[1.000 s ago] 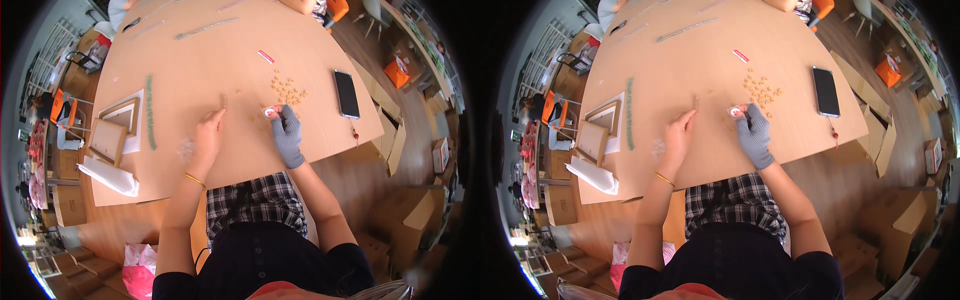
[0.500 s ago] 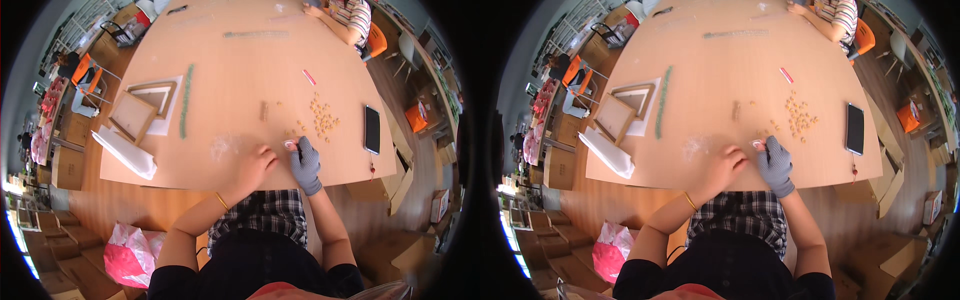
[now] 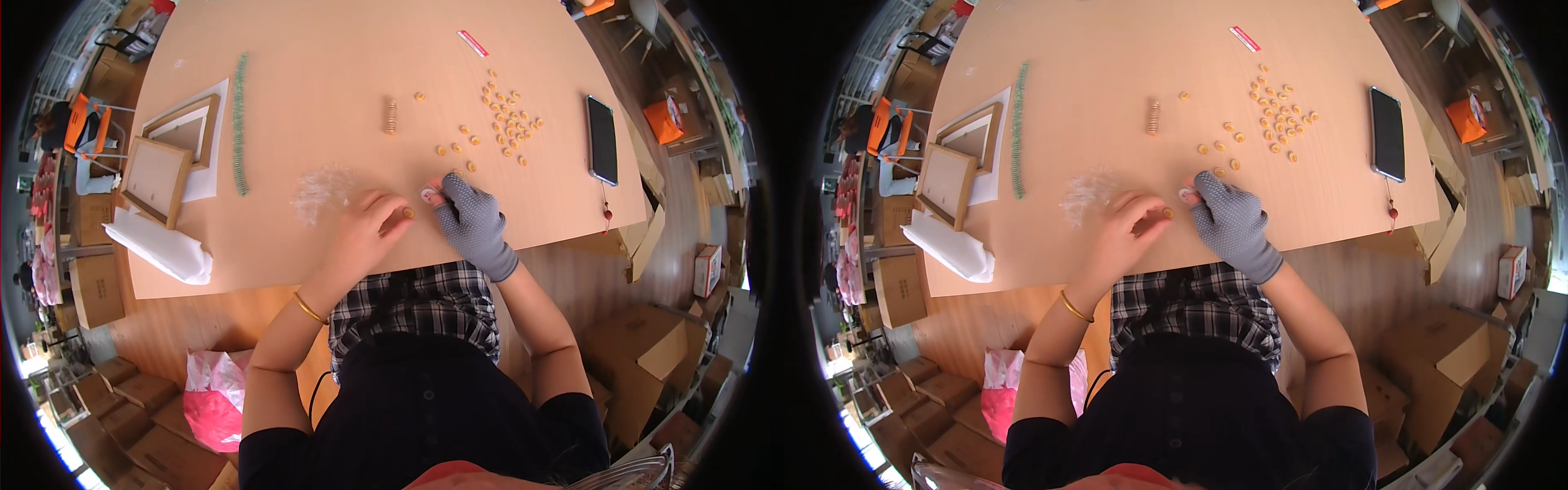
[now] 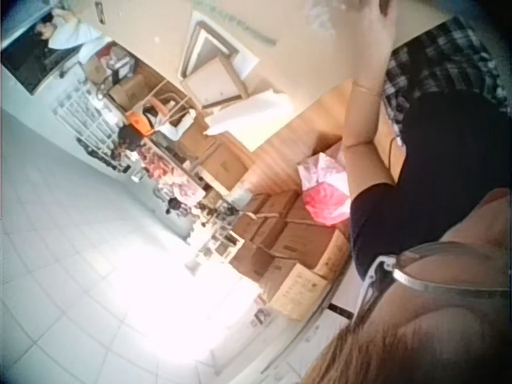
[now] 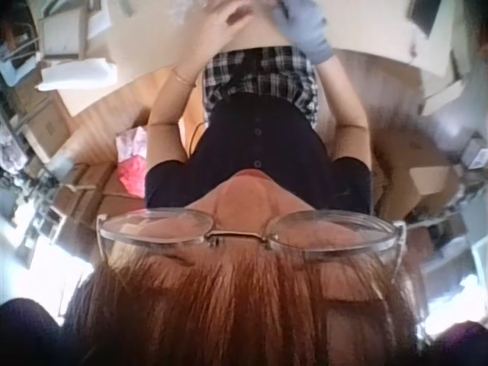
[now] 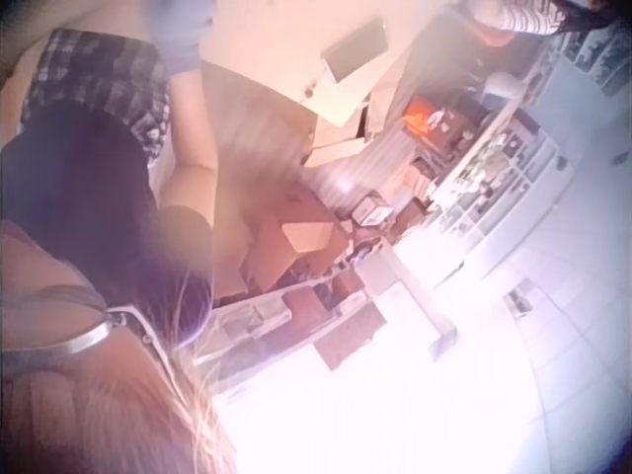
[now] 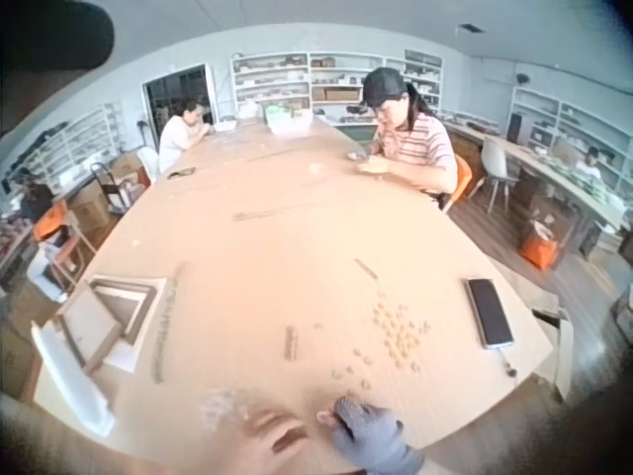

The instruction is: Manually fitting small yellow rings onto a plastic strip or component.

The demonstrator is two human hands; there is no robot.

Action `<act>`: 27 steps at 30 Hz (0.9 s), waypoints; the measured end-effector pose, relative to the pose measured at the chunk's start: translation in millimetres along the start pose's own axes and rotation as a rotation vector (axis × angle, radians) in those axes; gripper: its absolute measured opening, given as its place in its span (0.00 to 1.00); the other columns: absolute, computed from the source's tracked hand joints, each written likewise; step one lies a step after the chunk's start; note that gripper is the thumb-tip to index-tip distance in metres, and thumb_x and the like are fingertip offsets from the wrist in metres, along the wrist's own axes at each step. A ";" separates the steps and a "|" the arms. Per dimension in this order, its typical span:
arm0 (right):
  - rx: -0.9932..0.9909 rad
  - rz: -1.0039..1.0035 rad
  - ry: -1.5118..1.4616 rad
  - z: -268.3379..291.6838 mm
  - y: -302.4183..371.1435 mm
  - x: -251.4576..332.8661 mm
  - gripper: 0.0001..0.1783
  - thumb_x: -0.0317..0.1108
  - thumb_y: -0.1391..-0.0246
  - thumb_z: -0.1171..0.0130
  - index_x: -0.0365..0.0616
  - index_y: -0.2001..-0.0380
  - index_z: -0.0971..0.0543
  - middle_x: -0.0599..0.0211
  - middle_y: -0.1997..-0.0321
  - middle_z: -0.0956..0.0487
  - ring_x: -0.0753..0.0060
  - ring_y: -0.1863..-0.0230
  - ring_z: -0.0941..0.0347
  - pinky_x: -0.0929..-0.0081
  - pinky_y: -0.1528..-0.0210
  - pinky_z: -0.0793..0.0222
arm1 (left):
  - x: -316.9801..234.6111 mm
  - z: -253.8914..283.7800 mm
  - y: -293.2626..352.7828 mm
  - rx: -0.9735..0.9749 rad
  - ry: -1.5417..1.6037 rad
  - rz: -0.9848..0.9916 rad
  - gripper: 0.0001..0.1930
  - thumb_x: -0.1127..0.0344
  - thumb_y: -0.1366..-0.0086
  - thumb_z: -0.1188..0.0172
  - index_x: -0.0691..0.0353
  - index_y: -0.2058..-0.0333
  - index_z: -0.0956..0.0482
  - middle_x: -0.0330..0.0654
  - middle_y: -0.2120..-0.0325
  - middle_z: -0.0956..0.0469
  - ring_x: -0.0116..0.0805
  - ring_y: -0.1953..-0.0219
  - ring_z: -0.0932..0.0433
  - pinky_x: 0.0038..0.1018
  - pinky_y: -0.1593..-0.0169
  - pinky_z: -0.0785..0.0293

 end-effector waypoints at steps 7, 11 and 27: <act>0.118 0.061 0.007 -14.5 -1.9 4.1 0.05 0.29 0.37 0.35 0.43 0.59 0.16 0.56 0.67 0.15 0.51 0.68 0.16 0.65 0.65 0.21 | -16.5 -2.2 5.5 -0.007 -0.185 -0.290 0.09 0.76 0.42 0.29 0.62 0.62 0.15 0.43 0.64 0.19 0.42 0.63 0.19 0.36 0.60 0.21; 0.118 0.131 -0.009 -17.2 -4.4 7.3 0.07 0.28 0.41 0.33 0.45 0.58 0.17 0.60 0.65 0.14 0.53 0.67 0.16 0.65 0.65 0.20 | -18.6 -5.0 7.2 -0.001 -0.223 -0.326 0.09 0.78 0.43 0.30 0.64 0.63 0.16 0.42 0.65 0.19 0.43 0.64 0.19 0.36 0.60 0.21; 0.305 0.049 -0.011 -28.6 -18.8 8.4 0.06 0.25 0.42 0.35 0.45 0.64 0.21 0.61 0.70 0.16 0.54 0.68 0.17 0.65 0.68 0.22 | -23.7 -4.2 4.5 0.153 -0.236 -0.362 0.17 0.76 0.48 0.37 0.68 0.57 0.20 0.45 0.60 0.23 0.44 0.58 0.19 0.35 0.56 0.19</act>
Point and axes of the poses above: each hand's wrist, its own y-axis away from the middle knuckle, its own z-axis out of the back of the hand, x = y × z, the point moved 9 cm from there along -y, towards the middle knuckle
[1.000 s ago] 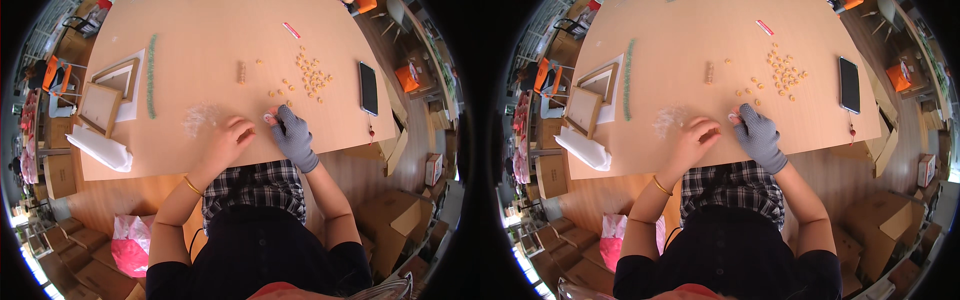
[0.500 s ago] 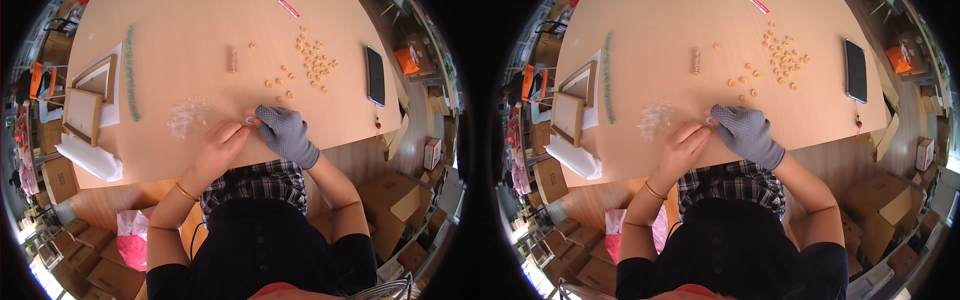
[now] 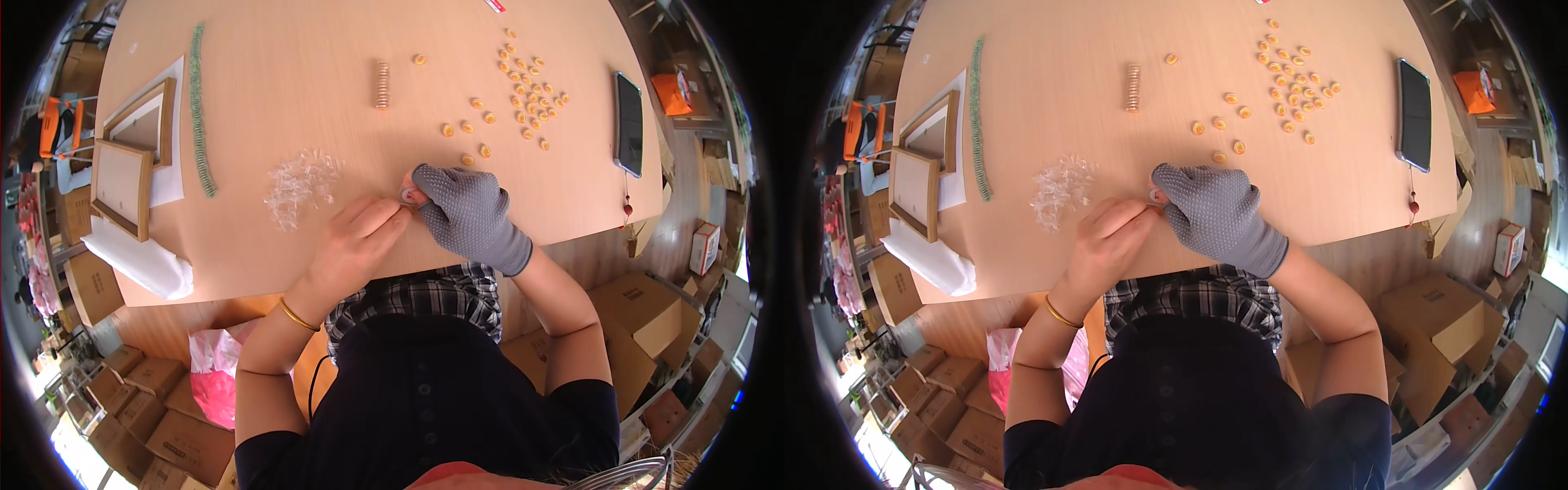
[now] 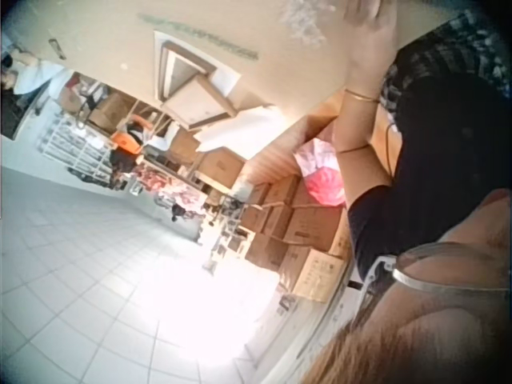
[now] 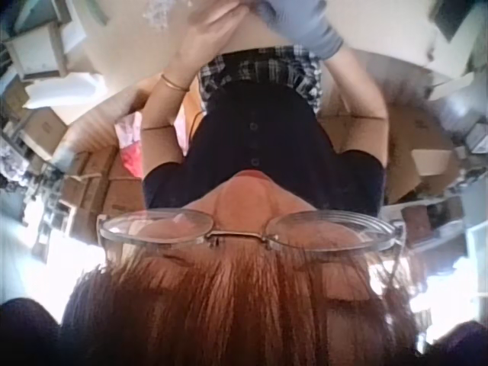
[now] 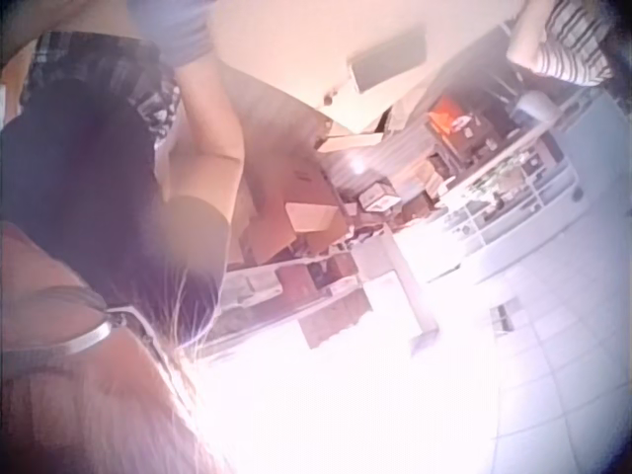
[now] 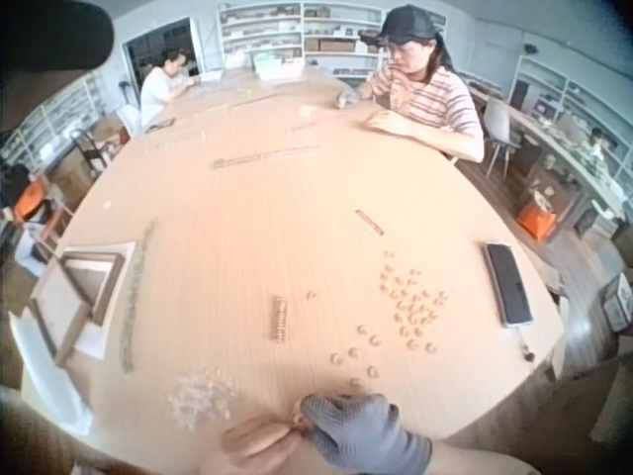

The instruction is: Manually fitting small yellow rings onto a plastic strip or component.

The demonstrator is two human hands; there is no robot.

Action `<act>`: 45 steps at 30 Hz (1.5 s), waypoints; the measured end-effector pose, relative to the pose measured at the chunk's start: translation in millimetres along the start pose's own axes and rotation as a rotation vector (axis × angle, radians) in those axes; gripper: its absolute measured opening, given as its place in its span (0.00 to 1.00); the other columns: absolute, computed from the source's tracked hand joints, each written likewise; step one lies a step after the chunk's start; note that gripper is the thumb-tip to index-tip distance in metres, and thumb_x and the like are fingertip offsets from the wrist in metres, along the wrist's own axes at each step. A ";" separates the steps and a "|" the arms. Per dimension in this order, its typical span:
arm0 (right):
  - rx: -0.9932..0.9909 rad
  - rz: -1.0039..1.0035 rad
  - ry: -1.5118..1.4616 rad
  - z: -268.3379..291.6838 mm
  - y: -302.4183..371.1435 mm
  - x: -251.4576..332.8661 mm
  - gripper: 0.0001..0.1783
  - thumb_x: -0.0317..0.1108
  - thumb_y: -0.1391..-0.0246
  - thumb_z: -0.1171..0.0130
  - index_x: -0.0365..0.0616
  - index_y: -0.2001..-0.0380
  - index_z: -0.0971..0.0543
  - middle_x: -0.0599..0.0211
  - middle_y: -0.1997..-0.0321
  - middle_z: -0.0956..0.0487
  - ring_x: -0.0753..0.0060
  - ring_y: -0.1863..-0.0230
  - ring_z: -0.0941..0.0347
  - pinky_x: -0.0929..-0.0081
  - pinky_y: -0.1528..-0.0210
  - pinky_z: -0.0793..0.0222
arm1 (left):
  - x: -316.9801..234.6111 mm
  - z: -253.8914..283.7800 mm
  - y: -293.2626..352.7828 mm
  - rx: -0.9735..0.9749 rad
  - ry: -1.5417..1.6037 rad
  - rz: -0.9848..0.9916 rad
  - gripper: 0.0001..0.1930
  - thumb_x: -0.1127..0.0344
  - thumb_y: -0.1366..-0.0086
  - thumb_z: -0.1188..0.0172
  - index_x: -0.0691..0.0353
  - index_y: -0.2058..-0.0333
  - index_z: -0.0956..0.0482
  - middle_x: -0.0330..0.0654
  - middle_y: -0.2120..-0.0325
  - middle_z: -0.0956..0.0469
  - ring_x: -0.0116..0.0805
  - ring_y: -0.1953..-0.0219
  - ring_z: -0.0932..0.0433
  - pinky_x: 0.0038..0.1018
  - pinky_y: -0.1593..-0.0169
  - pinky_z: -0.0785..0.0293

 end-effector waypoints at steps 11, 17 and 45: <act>-0.036 -0.014 -0.058 3.8 -2.8 -1.8 0.04 0.28 0.38 0.36 0.44 0.66 0.22 0.58 0.73 0.18 0.51 0.72 0.18 0.64 0.70 0.25 | 1.7 -2.1 -0.1 -0.045 0.017 -0.018 0.16 0.77 0.48 0.37 0.69 0.57 0.20 0.44 0.61 0.23 0.43 0.60 0.18 0.35 0.57 0.19; -0.030 0.016 -0.006 3.7 -3.3 3.9 0.03 0.28 0.37 0.36 0.43 0.65 0.21 0.57 0.72 0.18 0.51 0.72 0.18 0.65 0.70 0.24 | 0.5 -0.1 -0.1 -0.057 -0.007 -0.023 0.16 0.77 0.49 0.36 0.68 0.58 0.20 0.43 0.61 0.23 0.42 0.60 0.19 0.34 0.59 0.19; -0.041 0.008 -0.009 3.2 -2.5 1.1 0.04 0.28 0.39 0.34 0.44 0.65 0.20 0.61 0.72 0.17 0.55 0.72 0.18 0.67 0.71 0.24 | 1.2 -1.0 -0.1 -0.054 0.003 -0.006 0.16 0.75 0.49 0.37 0.68 0.58 0.20 0.43 0.61 0.24 0.41 0.60 0.19 0.33 0.58 0.19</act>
Point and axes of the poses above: each hand's wrist, its own y-axis away from the middle knuckle, its own z-axis out of the back of the hand, x = y × z, the point moved 9 cm from there along -y, towards the middle knuckle
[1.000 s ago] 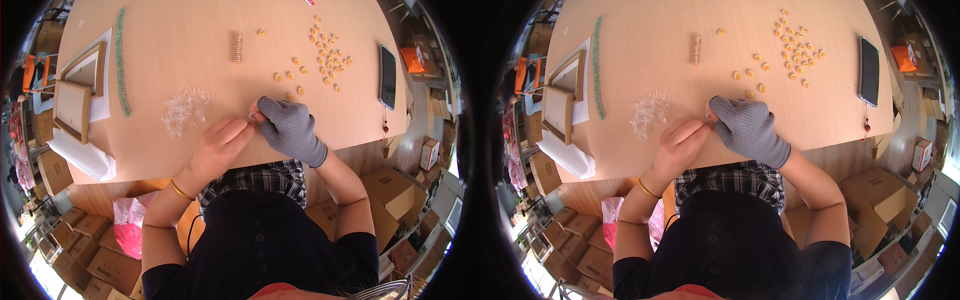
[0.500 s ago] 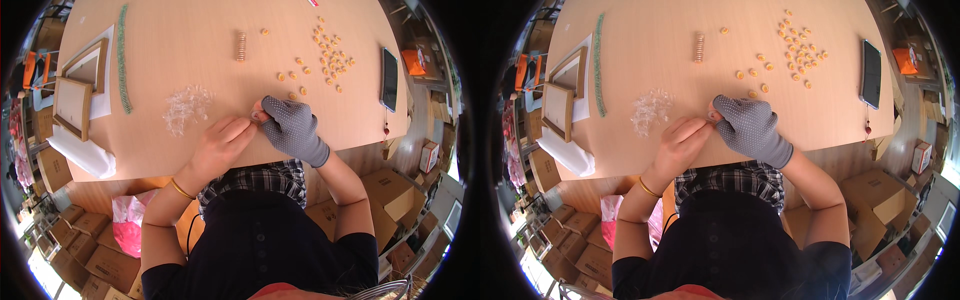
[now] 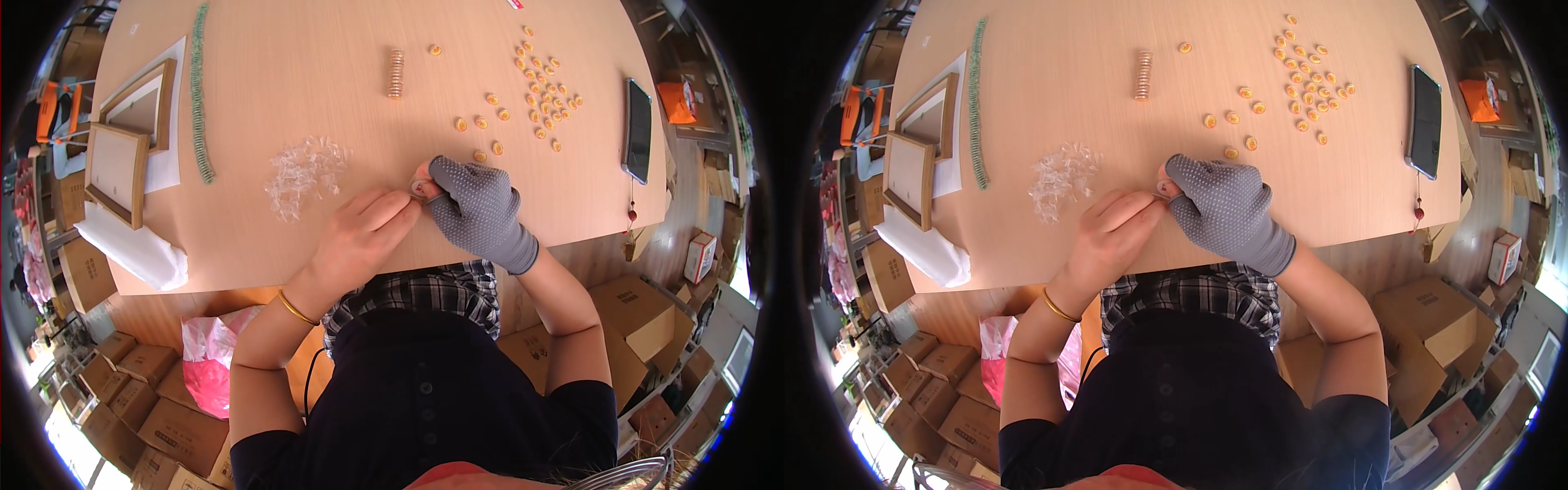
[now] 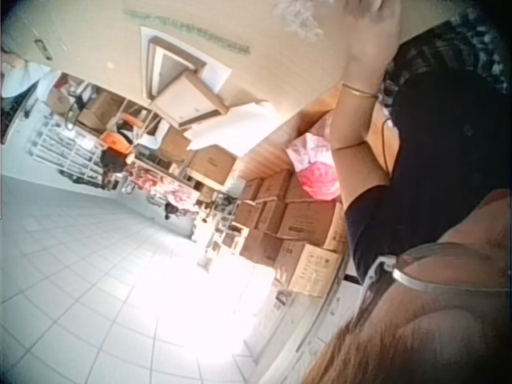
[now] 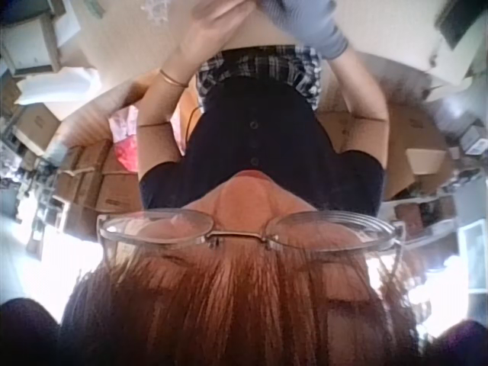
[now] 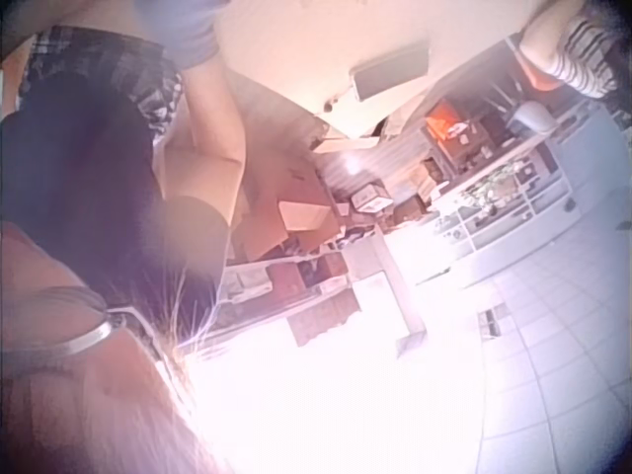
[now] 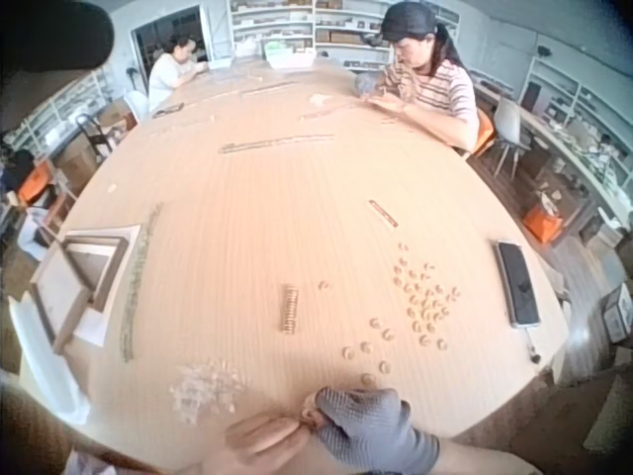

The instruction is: Manually fitting small yellow rings onto a plastic strip or component.

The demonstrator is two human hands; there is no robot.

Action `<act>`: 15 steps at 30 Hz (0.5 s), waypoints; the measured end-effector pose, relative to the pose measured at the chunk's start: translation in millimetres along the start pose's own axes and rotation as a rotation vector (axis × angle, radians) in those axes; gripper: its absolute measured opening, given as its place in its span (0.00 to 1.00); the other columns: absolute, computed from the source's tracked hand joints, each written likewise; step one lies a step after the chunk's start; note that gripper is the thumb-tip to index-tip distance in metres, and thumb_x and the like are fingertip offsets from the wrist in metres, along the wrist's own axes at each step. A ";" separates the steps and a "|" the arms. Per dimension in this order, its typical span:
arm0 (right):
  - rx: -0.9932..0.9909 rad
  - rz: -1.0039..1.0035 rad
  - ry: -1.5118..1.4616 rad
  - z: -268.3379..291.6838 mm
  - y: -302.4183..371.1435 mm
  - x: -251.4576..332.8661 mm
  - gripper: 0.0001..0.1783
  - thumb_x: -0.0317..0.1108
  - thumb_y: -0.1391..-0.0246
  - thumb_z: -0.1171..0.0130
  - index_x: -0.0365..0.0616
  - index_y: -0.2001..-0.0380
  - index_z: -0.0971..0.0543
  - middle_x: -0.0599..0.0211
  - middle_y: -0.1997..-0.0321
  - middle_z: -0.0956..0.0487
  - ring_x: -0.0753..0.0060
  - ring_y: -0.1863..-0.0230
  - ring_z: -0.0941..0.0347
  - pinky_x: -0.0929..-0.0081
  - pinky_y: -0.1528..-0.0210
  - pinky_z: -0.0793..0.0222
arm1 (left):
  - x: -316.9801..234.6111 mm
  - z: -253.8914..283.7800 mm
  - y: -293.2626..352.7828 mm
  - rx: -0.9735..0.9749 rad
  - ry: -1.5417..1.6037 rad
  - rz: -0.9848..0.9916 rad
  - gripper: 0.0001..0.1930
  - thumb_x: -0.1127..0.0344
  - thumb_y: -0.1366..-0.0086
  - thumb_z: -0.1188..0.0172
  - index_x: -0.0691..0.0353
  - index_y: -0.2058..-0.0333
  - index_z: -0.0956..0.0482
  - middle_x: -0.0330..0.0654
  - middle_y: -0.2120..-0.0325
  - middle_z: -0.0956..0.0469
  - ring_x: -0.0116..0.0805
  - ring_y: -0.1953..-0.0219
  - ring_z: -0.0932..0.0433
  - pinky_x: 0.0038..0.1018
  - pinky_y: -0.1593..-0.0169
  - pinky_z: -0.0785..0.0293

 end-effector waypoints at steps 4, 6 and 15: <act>0.072 0.013 -0.002 2.6 -3.9 3.9 0.03 0.28 0.39 0.34 0.44 0.65 0.20 0.60 0.73 0.18 0.53 0.73 0.18 0.66 0.71 0.24 | -1.5 1.4 -0.4 -0.015 -0.010 -0.010 0.16 0.75 0.49 0.37 0.68 0.58 0.20 0.43 0.61 0.24 0.41 0.59 0.19 0.34 0.58 0.19; 0.078 -0.010 -0.004 0.6 -2.2 1.8 0.03 0.28 0.39 0.35 0.44 0.65 0.20 0.59 0.73 0.19 0.52 0.73 0.19 0.66 0.71 0.25 | -2.4 1.3 -0.9 -0.006 -0.021 -0.014 0.17 0.75 0.49 0.37 0.68 0.58 0.20 0.43 0.61 0.23 0.41 0.59 0.19 0.34 0.58 0.19; 0.059 -0.034 -0.013 -1.4 0.8 -3.1 0.02 0.26 0.39 0.37 0.42 0.65 0.21 0.59 0.71 0.17 0.50 0.71 0.18 0.66 0.68 0.23 | -1.9 0.5 -0.1 0.001 -0.034 -0.019 0.16 0.76 0.49 0.37 0.67 0.58 0.21 0.43 0.61 0.23 0.41 0.59 0.19 0.34 0.58 0.19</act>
Point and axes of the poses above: each hand's wrist, its own y-axis away from the middle knuckle, its own z-axis out of the back of the hand, x = y × z, the point moved 9 cm from there along -y, towards the middle knuckle
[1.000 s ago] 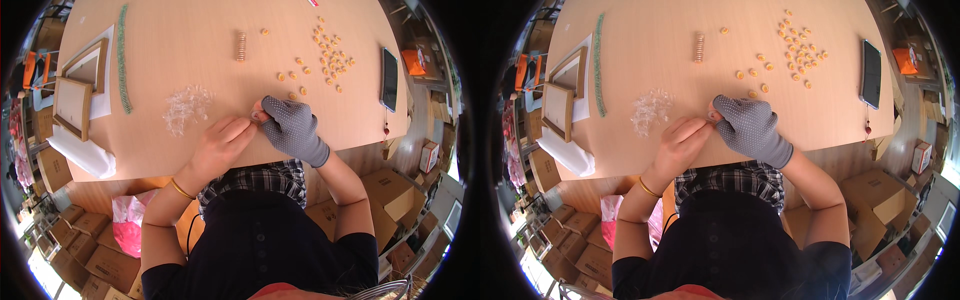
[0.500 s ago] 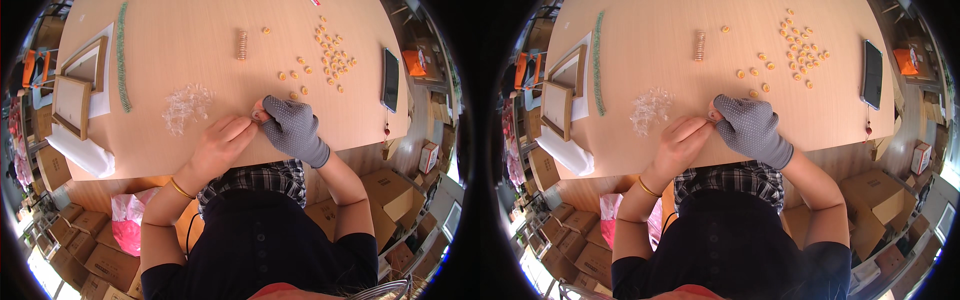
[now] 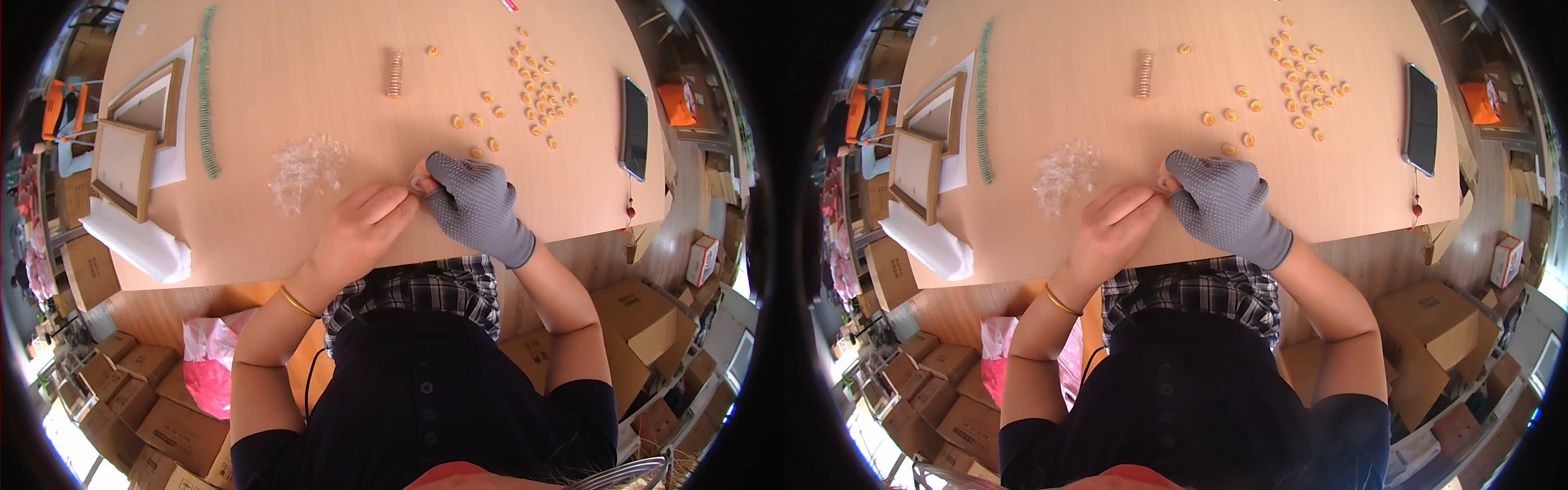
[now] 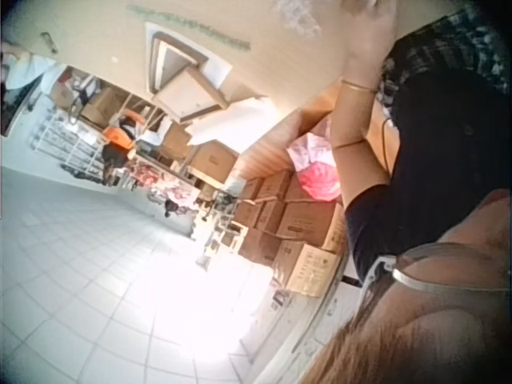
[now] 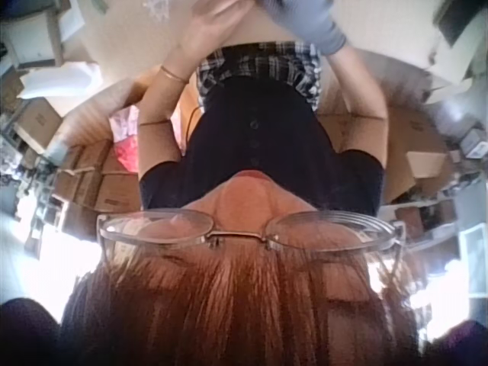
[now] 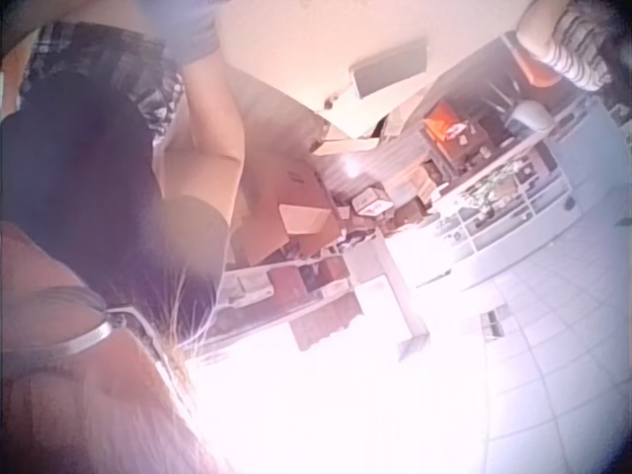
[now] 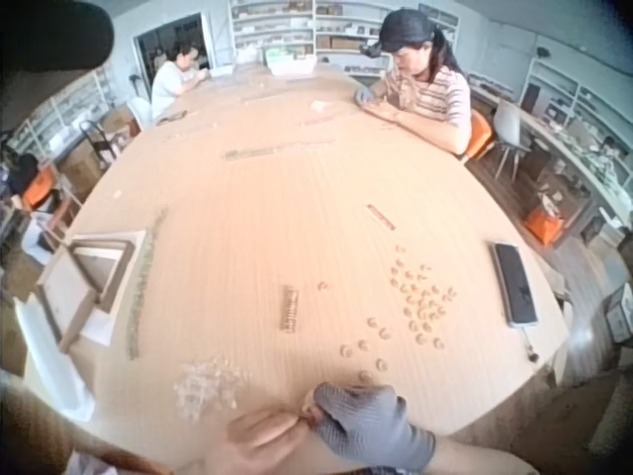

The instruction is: Manually fitting small yellow rings onto a plastic strip or component.

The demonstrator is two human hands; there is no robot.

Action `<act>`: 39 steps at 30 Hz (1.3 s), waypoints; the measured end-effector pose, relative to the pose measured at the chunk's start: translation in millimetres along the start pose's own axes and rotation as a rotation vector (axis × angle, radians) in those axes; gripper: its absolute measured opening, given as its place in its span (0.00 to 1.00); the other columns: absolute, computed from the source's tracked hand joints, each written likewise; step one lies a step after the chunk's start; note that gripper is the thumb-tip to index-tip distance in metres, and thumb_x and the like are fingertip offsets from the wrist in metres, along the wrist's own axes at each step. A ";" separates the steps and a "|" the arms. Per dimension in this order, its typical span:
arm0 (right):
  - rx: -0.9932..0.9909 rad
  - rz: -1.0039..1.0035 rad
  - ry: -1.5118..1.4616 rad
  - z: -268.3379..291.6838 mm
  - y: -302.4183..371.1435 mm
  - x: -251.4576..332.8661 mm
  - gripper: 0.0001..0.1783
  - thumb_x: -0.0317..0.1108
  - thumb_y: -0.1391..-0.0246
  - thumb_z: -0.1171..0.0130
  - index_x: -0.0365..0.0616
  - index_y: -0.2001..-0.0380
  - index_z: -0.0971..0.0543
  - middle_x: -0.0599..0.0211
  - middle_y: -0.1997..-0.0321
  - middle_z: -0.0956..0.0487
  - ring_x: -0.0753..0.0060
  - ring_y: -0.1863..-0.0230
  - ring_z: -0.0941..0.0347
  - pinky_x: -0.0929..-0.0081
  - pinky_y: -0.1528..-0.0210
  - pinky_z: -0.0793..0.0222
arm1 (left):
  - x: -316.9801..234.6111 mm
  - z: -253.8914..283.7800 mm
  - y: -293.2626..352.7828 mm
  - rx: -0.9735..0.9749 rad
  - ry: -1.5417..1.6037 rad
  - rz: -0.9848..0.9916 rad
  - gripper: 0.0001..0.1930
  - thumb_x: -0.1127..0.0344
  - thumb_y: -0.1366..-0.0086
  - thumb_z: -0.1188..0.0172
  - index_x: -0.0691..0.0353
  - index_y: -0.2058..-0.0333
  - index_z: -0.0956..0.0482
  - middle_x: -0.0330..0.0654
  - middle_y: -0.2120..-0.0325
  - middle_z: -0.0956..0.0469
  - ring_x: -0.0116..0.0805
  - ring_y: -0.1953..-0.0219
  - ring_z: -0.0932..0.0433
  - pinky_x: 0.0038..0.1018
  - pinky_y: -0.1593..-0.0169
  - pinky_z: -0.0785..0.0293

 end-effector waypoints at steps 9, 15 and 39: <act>-0.479 -0.024 -0.197 46.5 19.5 -12.4 0.03 0.27 0.34 0.40 0.41 0.60 0.20 0.63 0.73 0.18 0.73 0.78 0.24 0.73 0.73 0.29 | -2.3 -0.5 -0.3 -0.005 -0.054 -0.003 0.14 0.77 0.45 0.35 0.65 0.58 0.20 0.44 0.61 0.22 0.44 0.58 0.19 0.36 0.56 0.19; -0.806 -0.151 -0.355 69.4 59.1 -40.2 0.08 0.31 0.28 0.45 0.37 0.53 0.24 0.74 0.72 0.23 0.87 0.72 0.32 0.85 0.67 0.36 | 1.0 -9.4 -15.7 0.014 -0.007 0.085 0.04 0.74 0.35 0.36 0.63 0.61 0.19 0.43 0.62 0.21 0.45 0.58 0.18 0.37 0.56 0.18; -0.881 -0.249 -0.599 76.5 56.1 -67.3 0.06 0.28 0.30 0.43 0.36 0.58 0.21 0.67 0.64 0.17 0.84 0.62 0.26 0.80 0.56 0.28 | 101.2 4.7 -72.0 -0.244 -0.120 0.419 0.10 0.72 0.37 0.28 0.66 0.60 0.19 0.44 0.68 0.18 0.32 0.73 0.22 0.30 0.65 0.21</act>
Point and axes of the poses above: each hand's wrist, its own y-axis away from the middle knuckle, its own z-axis out of the back of the hand, x = y × z, the point moved 9 cm from there along -y, towards the middle knuckle
